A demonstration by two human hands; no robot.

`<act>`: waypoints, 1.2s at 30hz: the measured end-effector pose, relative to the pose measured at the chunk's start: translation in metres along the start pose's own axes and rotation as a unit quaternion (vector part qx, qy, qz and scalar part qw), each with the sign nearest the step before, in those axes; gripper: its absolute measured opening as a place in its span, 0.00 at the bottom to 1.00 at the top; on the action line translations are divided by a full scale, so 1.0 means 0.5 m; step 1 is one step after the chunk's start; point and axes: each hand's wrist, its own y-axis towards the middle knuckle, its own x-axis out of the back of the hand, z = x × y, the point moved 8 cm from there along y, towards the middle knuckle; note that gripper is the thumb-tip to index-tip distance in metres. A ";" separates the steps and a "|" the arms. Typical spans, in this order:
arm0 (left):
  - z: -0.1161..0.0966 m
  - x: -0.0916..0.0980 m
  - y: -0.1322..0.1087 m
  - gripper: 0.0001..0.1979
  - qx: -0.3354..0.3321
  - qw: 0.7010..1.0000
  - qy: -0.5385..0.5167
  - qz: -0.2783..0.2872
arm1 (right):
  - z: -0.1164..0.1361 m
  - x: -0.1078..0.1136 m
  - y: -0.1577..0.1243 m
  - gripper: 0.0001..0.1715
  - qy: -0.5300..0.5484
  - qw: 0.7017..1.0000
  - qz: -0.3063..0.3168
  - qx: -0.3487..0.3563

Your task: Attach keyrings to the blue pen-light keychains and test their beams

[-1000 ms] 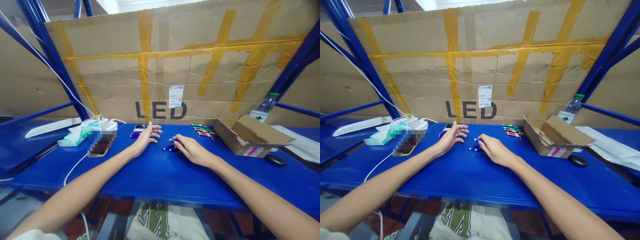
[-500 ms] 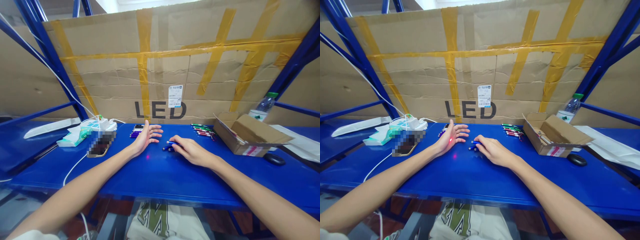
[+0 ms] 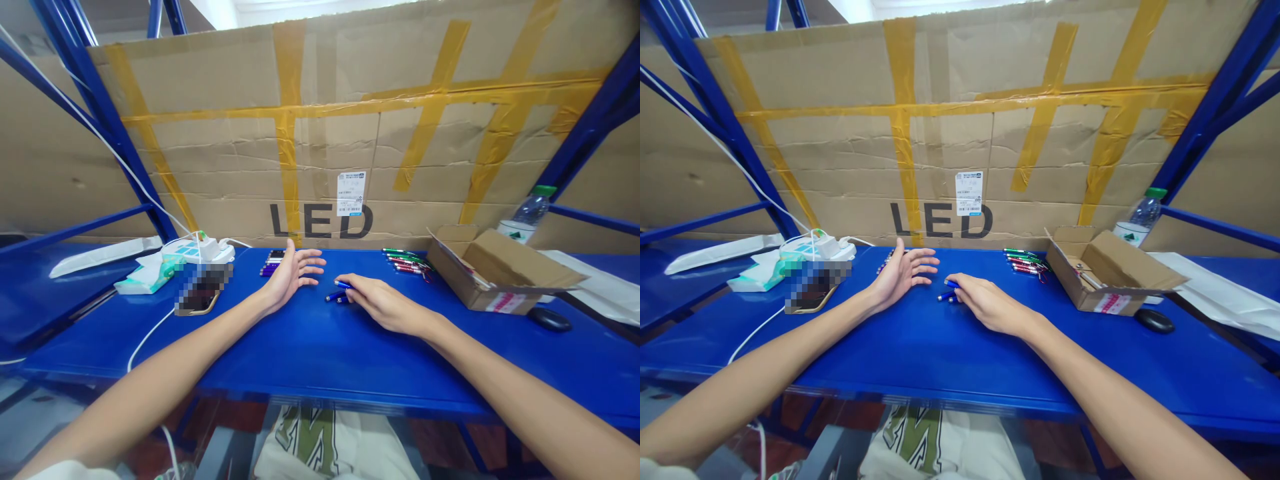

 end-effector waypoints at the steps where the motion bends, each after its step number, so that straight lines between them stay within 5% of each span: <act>1: 0.000 0.000 0.000 0.42 0.000 1.000 -0.003 0.003 | 0.003 0.000 0.000 0.21 0.006 1.000 0.003 0.001; 36: 0.002 -0.008 -0.002 0.45 0.008 1.000 -0.008 0.017 | 0.033 0.004 0.003 0.13 -0.010 1.000 0.028 -0.001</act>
